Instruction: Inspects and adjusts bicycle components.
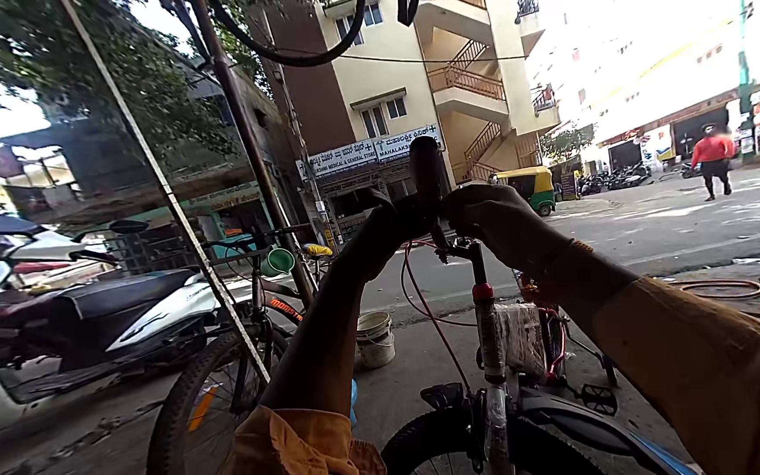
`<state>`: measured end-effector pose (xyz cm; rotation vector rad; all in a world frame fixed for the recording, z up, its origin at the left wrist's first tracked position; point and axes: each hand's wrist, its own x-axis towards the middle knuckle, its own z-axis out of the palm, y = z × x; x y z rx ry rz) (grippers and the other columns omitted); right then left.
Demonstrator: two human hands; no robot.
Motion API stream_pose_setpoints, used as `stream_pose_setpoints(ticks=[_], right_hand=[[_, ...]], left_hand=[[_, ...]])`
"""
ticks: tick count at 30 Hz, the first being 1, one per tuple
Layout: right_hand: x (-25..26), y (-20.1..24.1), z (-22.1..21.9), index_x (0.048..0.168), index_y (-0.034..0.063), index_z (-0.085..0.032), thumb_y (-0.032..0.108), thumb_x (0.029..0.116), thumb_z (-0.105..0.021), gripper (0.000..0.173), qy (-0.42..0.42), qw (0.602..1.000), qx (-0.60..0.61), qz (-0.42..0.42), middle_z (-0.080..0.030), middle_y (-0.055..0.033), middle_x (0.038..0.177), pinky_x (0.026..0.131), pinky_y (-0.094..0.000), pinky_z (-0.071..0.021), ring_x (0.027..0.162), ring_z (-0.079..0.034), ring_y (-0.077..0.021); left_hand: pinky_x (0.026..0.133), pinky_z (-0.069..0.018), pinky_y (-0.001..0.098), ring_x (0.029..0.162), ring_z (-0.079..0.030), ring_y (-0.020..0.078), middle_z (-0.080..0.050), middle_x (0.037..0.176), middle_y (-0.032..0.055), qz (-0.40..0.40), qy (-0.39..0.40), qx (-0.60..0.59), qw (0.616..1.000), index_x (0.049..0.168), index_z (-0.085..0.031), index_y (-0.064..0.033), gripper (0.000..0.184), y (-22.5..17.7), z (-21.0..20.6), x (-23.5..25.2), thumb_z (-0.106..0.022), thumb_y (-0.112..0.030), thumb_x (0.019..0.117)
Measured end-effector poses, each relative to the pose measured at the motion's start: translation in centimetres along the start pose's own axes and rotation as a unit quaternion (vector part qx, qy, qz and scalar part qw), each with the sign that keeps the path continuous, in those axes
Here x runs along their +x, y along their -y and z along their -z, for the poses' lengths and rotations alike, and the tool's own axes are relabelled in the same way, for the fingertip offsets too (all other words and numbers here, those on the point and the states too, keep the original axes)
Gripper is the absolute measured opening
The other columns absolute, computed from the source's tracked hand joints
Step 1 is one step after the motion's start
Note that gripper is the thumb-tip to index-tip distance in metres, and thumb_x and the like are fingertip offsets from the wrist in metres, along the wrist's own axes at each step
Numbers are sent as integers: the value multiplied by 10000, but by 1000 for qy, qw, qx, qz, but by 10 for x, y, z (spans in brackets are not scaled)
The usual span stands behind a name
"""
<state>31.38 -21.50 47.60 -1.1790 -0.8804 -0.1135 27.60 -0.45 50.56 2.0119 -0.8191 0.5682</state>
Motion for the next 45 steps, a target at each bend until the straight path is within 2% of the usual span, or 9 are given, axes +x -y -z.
stream_pose_setpoints(ticks=[3, 10, 19, 24, 30, 34, 37, 41, 45], right_hand=[[1, 5, -2, 1104, 39, -718, 278, 985, -693, 268, -27, 998, -19, -47, -707, -58, 898, 690, -283, -575, 762, -677, -137], [4, 11, -3, 908, 11, -691, 243, 975, -701, 241, -36, 995, -14, -97, -640, -53, 710, 560, -241, -519, 585, -597, -106], [1, 12, 4, 1136, 7, -686, -8, 954, -614, 197, 14, 998, 38, -45, -709, -110, 1054, 829, -337, -593, 939, -697, -189], [3, 8, -5, 990, 18, -707, 278, 981, -700, 260, -38, 996, -12, -75, -661, -58, 755, 590, -251, -539, 618, -618, -111], [-1, 12, -3, 1110, -7, -691, -46, 933, -629, 192, -10, 999, 5, -34, -715, -113, 1018, 788, -296, -597, 849, -700, -163], [-1, 9, -7, 1091, 32, -698, 249, 991, -686, 240, -36, 997, -19, -66, -689, -64, 865, 691, -279, -579, 718, -663, -130], [1, 8, -10, 1009, 11, -714, 238, 987, -695, 229, -54, 996, -27, -64, -694, -74, 810, 659, -282, -576, 672, -657, -129], [-1, 11, -9, 1099, -2, -706, 4, 952, -650, 158, -41, 998, -1, -44, -726, -106, 988, 764, -296, -601, 810, -703, -156], [-5, 15, -12, 1100, 10, -702, 143, 965, -706, 189, -52, 997, 1, -57, -718, -91, 936, 723, -282, -599, 762, -695, -149]], left_hand=[[964, -553, 309, 1067, -659, 132, -690, 1162, 59, -7, 14, -5, 1000, 1303, -625, -48, 337, 2, 2, 1, -665, -62, 969], [941, -563, 286, 1040, -670, 114, -700, 1142, 39, -2, 4, -12, 1000, 1291, -632, -58, 359, 0, 0, 0, -693, -39, 938], [949, -557, 291, 1053, -666, 121, -696, 1164, 48, 3, -3, 1, 1000, 1324, -624, -59, 376, 0, -1, 0, -686, -59, 954], [917, -566, 282, 1029, -672, 109, -704, 1146, 40, 15, -12, -3, 1000, 1316, -630, -65, 386, -1, -2, 0, -702, -43, 938], [953, -557, 304, 1067, -664, 130, -692, 1185, 56, 0, -3, -8, 1000, 1341, -611, -54, 396, 2, 1, -2, -688, -55, 953], [958, -559, 309, 1060, -665, 130, -692, 1172, 53, -4, -2, -8, 1000, 1322, -623, -54, 361, 3, 1, -1, -681, -77, 967], [967, -554, 323, 1073, -663, 145, -691, 1183, 68, -16, 6, -19, 1000, 1322, -622, -37, 366, 6, 2, 0, -680, -61, 962], [945, -566, 318, 1034, -678, 128, -714, 1125, 50, -14, -65, 4, 998, 1277, -657, -42, 315, 7, -9, -5, -685, -76, 964], [973, -579, 329, 1094, -701, 147, -736, 1187, 55, -66, -252, 49, 964, 1365, -595, -45, 524, 18, -38, -18, -797, -120, 888]])
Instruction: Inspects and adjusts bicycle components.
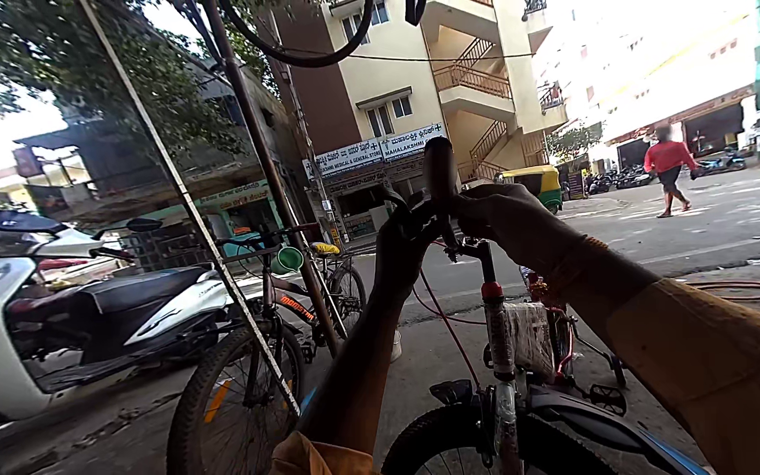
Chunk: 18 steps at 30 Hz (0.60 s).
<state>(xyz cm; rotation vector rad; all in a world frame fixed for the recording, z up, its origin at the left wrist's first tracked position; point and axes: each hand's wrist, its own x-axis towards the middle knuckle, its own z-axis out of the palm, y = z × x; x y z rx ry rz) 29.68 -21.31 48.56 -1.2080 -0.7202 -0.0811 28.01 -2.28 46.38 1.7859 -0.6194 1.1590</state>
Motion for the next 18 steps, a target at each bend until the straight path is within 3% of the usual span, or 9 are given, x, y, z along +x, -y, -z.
stream_pose_setpoints(ticks=[3, 5, 7, 8, 9, 11, 12, 15, 18], right_hand=[[1, 0, -2, 1048, 19, -711, 219, 967, -719, 216, -16, 1000, -9, -23, -703, -73, 838, 660, -261, -582, 684, -670, -127], [0, 0, -3, 1040, 18, -707, 209, 968, -715, 204, -25, 999, -8, -33, -690, -69, 811, 635, -253, -568, 657, -654, -119], [1, 0, -3, 1034, 14, -712, 179, 977, -698, 176, -26, 999, 2, -32, -689, -73, 815, 639, -258, -568, 658, -650, -123], [2, 0, -2, 1045, 16, -712, 167, 976, -698, 167, -24, 999, 5, -31, -694, -73, 834, 659, -259, -575, 676, -660, -123], [3, -1, -2, 1045, 15, -714, 146, 967, -704, 152, -24, 999, 8, -29, -698, -72, 839, 662, -256, -577, 679, -662, -120], [4, 0, -3, 1048, 11, -715, 71, 951, -691, 116, -21, 999, 11, -26, -707, -79, 870, 674, -258, -580, 697, -668, -125], [3, 1, -2, 1058, 9, -717, 36, 947, -673, 122, -19, 999, 13, -24, -718, -89, 904, 696, -265, -591, 724, -684, -133], [0, 3, 1, 1098, -5, -700, 6, 944, -636, 166, -2, 1000, 24, -15, -715, -111, 960, 727, -275, -596, 762, -692, -151], [2, 1, -2, 1051, -1, -704, 160, 973, -700, 179, -17, 999, 22, -22, -708, -86, 852, 661, -259, -589, 684, -678, -132]], left_hand=[[935, -564, 320, 1134, -644, 136, -656, 1234, 63, -42, -180, 114, 976, 1352, -537, -77, 679, -2, -17, -26, -876, -300, 808], [772, -522, 285, 933, -603, 125, -602, 1061, 61, -47, -243, 174, 953, 1195, -545, -65, 594, -13, -28, -39, -887, -330, 788], [596, -451, 243, 654, -519, 78, -543, 785, -3, -43, -265, 186, 945, 971, -574, -88, 427, -18, -37, -42, -893, -302, 784], [542, -459, 226, 576, -529, 51, -569, 702, -29, -49, -263, 183, 946, 896, -616, -99, 338, -17, -41, -41, -886, -275, 795], [536, -476, 224, 564, -558, 41, -613, 700, -40, -48, -250, 181, 950, 898, -658, -107, 265, -17, -43, -41, -863, -258, 824], [610, -572, 230, 658, -669, 36, -723, 818, -42, -54, -220, 160, 961, 1036, -740, -120, 186, -14, -45, -41, -799, -231, 899], [663, -612, 252, 715, -711, 48, -753, 854, -35, -60, -214, 143, 964, 1049, -758, -119, 154, -13, -46, -39, -772, -211, 926], [687, -643, 318, 719, -730, 104, -748, 806, -4, -63, -228, 97, 967, 912, -773, -99, 128, -10, -51, -35, -696, -176, 980], [676, -642, 312, 721, -735, 105, -754, 811, -3, -39, -231, 88, 968, 906, -778, -98, 180, -11, -55, -36, -661, -194, 1002]])
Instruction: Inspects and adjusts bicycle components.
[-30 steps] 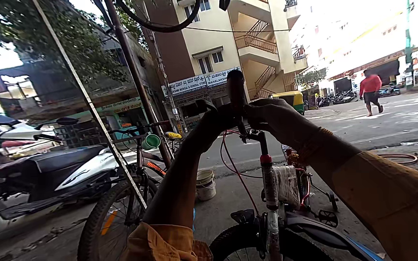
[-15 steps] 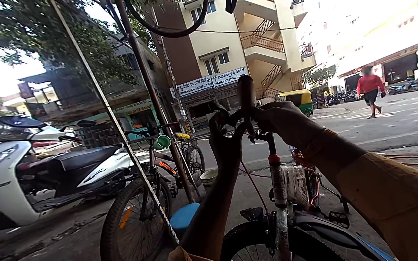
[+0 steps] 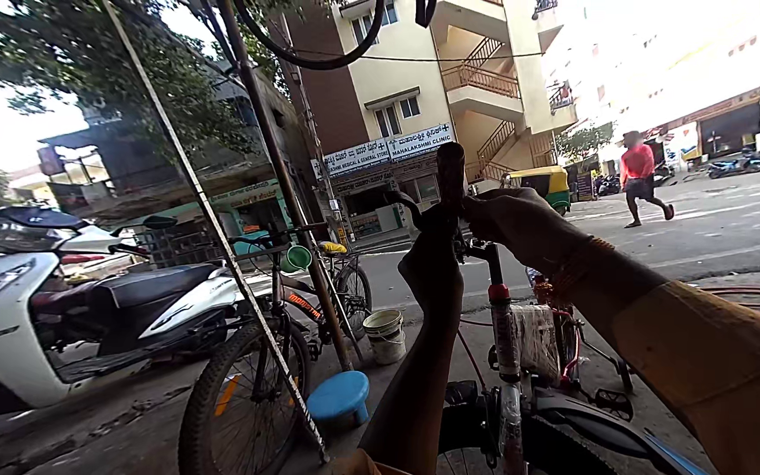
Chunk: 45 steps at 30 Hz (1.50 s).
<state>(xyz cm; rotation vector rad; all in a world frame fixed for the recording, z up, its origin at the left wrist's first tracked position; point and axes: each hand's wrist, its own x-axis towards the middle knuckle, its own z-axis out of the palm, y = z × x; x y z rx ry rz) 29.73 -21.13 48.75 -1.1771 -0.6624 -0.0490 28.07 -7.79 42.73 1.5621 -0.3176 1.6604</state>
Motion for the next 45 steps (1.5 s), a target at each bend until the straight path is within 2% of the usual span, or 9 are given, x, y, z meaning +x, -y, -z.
stream_pose_setpoints(ticks=[3, 11, 20, 25, 28, 32, 37, 42, 45], right_hand=[[3, -3, -2, 998, 3, -702, 143, 961, -715, 146, -15, 1000, -14, 11, -691, -69, 779, 636, -251, -579, 644, -658, -110], [-2, 0, 1, 1076, -8, -701, -57, 920, -615, 185, -13, 999, 2, 50, -710, -112, 990, 755, -294, -600, 799, -694, -156], [-13, -4, -2, 1089, 11, -672, 31, 1019, -553, 140, -77, 995, 48, 42, -659, -84, 922, 711, -278, -585, 730, -653, -133], [-21, -19, -1, 1113, 12, -629, 107, 1047, -558, 136, -78, 993, 84, 9, -652, -77, 825, 642, -285, -599, 657, -662, -136], [-27, -28, -7, 1110, -18, -630, 96, 1043, -562, 149, -76, 988, 130, -16, -642, -90, 801, 666, -293, -595, 658, -654, -148], [-33, -35, -19, 1139, -31, -610, 82, 1061, -510, 170, -70, 979, 185, -43, -682, -130, 905, 738, -317, -614, 757, -699, -175], [-33, -43, -17, 1122, -33, -619, 72, 1054, -528, 155, -59, 982, 173, -53, -701, -127, 876, 713, -311, -619, 720, -707, -168], [-45, -41, -13, 1108, -14, -660, 96, 1022, -615, 146, -49, 989, 137, -34, -711, -101, 851, 684, -267, -606, 691, -698, -135], [-52, -39, -7, 1099, -3, -686, 78, 983, -674, 143, -37, 993, 114, -6, -720, -114, 894, 696, -273, -602, 721, -699, -148]], left_hand=[[662, -634, 304, 714, -729, 104, -750, 801, 1, 2, -1, -3, 1000, 888, -776, -96, 192, -3, -2, 0, -664, -201, 1002], [673, -639, 316, 719, -731, 111, -750, 813, -4, -14, -10, 2, 1000, 892, -776, -105, 170, -2, -2, 0, -672, -192, 994], [675, -651, 325, 721, -740, 124, -752, 819, 8, 3, -19, -13, 1000, 905, -770, -103, 172, -6, -5, -3, -677, -214, 997], [706, -652, 325, 729, -743, 135, -756, 822, 32, 3, -32, -53, 998, 953, -762, -52, 79, -5, -9, -8, -724, -121, 953], [741, -646, 281, 763, -741, 93, -764, 873, 11, -15, -24, -25, 999, 1038, -756, -68, 116, -1, -9, -8, -756, -106, 929], [694, -604, 208, 733, -708, 22, -761, 855, -22, -41, -31, 17, 999, 1023, -767, -85, 106, -3, -6, -7, -765, -128, 926], [617, -578, 199, 670, -675, -5, -741, 807, -35, -99, -12, 80, 992, 986, -759, -99, 86, -3, 3, -2, -762, -155, 921], [591, -587, 212, 648, -681, 19, -743, 810, -36, -74, 38, 62, 995, 992, -756, -107, 92, -7, 15, -8, -768, -124, 902], [665, -644, 259, 784, -740, 95, -763, 938, 4, -33, 82, -14, 996, 1042, -758, -89, 133, -7, 26, -26, -771, -121, 914]])
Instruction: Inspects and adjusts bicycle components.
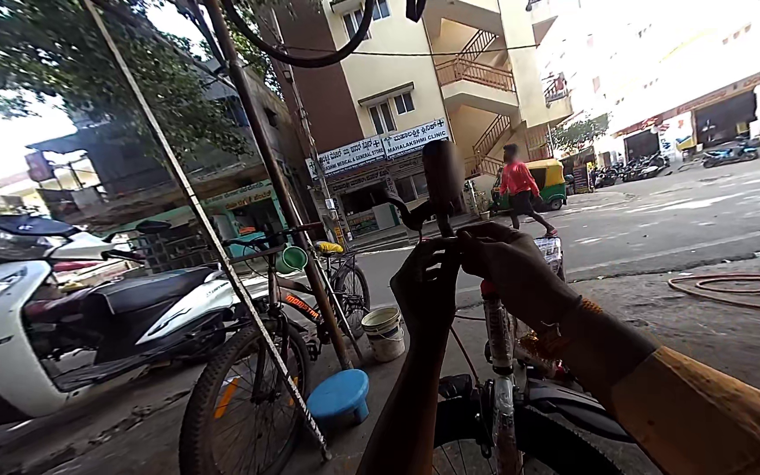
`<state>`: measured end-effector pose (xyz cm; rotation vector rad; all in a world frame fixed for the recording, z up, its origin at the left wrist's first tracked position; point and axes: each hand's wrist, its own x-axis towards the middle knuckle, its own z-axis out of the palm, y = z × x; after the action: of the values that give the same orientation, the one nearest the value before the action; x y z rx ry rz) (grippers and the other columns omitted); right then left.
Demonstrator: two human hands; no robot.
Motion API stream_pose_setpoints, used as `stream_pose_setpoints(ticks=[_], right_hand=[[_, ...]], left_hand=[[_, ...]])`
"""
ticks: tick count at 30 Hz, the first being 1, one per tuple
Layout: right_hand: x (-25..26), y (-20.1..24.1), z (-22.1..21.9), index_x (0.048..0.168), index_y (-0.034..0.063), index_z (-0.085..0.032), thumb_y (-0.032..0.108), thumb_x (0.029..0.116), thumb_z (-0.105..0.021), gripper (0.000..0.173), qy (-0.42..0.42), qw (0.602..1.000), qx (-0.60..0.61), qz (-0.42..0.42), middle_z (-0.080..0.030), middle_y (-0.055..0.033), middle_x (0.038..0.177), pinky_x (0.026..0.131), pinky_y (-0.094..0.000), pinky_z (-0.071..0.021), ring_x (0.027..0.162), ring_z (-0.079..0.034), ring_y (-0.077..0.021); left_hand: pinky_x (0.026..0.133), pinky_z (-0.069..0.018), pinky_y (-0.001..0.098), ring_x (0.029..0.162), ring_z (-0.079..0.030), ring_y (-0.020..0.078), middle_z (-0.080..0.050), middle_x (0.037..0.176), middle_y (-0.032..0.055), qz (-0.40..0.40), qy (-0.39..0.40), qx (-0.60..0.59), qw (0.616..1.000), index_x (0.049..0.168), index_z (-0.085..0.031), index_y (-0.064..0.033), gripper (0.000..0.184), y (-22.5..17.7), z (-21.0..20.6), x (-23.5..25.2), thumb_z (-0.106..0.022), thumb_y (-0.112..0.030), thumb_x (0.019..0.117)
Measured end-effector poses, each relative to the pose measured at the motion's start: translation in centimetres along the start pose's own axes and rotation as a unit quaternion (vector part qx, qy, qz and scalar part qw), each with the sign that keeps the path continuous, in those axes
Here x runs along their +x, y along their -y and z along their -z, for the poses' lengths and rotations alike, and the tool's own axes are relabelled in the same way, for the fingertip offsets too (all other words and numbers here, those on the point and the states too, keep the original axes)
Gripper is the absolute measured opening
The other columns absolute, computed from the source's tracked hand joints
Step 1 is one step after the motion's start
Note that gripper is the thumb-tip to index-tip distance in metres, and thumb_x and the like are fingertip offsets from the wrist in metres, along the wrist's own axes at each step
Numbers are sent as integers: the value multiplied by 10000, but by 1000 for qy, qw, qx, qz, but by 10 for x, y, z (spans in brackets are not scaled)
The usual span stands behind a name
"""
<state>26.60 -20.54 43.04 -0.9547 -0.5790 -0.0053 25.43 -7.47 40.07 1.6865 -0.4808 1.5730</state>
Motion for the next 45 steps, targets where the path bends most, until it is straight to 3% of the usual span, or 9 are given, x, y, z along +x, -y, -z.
stream_pose_setpoints(ticks=[5, 11, 15, 21, 28, 30, 34, 40, 45], right_hand=[[-12, -4, 7, 1068, 25, -722, 43, 936, -718, 133, 16, 1000, -20, 0, -726, -110, 906, 697, -278, -591, 727, -686, -149], [-22, -8, 10, 1115, -10, -718, 218, 1044, -597, 268, 40, 999, -30, 18, -750, -132, 952, 780, -322, -624, 809, -735, -189], [-28, -6, 5, 1097, 3, -748, 128, 1000, -660, 181, 68, 995, -62, 35, -756, -111, 932, 788, -310, -626, 811, -737, -174], [-26, 0, 2, 1063, -1, -764, 86, 969, -693, 147, 50, 996, -73, 13, -758, -129, 920, 774, -318, -621, 803, -735, -184], [-20, 7, 0, 1014, -1, -749, 59, 968, -672, 109, 34, 996, -80, 10, -736, -115, 873, 723, -283, -598, 753, -704, -160], [-18, 8, -3, 1020, 2, -750, 69, 967, -680, 111, 43, 996, -78, 16, -741, -110, 881, 737, -279, -599, 759, -708, -152], [-14, 9, -4, 1046, 12, -742, 64, 970, -679, 111, 44, 995, -86, 26, -731, -95, 889, 726, -271, -595, 758, -699, -143], [-19, -4, 7, 1084, -6, -715, 46, 989, -647, 128, 31, 995, -85, 38, -727, -110, 892, 719, -276, -594, 739, -694, -148], [-30, -8, 17, 1090, -1, -716, 58, 1006, -620, 140, 35, 992, -112, 39, -724, -99, 905, 707, -274, -587, 749, -690, -142]], left_hand=[[771, -648, 326, 923, -736, 181, -743, 1068, 77, -1, 21, -114, 993, 1079, -738, -30, 154, -2, 4, -22, -726, -83, 934], [833, -651, 333, 952, -744, 149, -763, 1052, 32, -66, 49, -7, 997, 1060, -750, -64, 151, -3, 11, -22, -746, -111, 917], [822, -636, 287, 920, -736, 85, -765, 998, -23, -69, 26, 71, 995, 1028, -742, -101, 156, -9, 14, -20, -766, -103, 874], [783, -645, 283, 855, -743, 88, -770, 935, -20, -61, 41, 54, 996, 991, -742, -93, 141, -10, 20, -12, -792, -100, 859], [842, -631, 334, 903, -740, 171, -763, 969, 94, 58, 141, -92, 984, 1048, -742, -5, 161, -16, 35, 11, -749, 18, 888], [839, -620, 341, 895, -732, 189, -753, 958, 126, 87, 124, -143, 978, 1033, -726, 28, 139, -16, 33, 13, -728, 38, 894], [768, -587, 293, 842, -697, 143, -738, 913, 92, 106, 61, -210, 970, 1011, -714, 9, 134, -10, 21, 10, -692, 45, 884], [835, -600, 314, 856, -702, 166, -721, 1009, 105, 210, -128, -316, 916, 1127, -709, 37, 177, -9, -7, 18, -661, 7, 960], [826, -590, 299, 809, -692, 154, -718, 916, 102, 205, -187, -320, 906, 1073, -712, 46, 139, -22, -29, 22, -688, -24, 955]])
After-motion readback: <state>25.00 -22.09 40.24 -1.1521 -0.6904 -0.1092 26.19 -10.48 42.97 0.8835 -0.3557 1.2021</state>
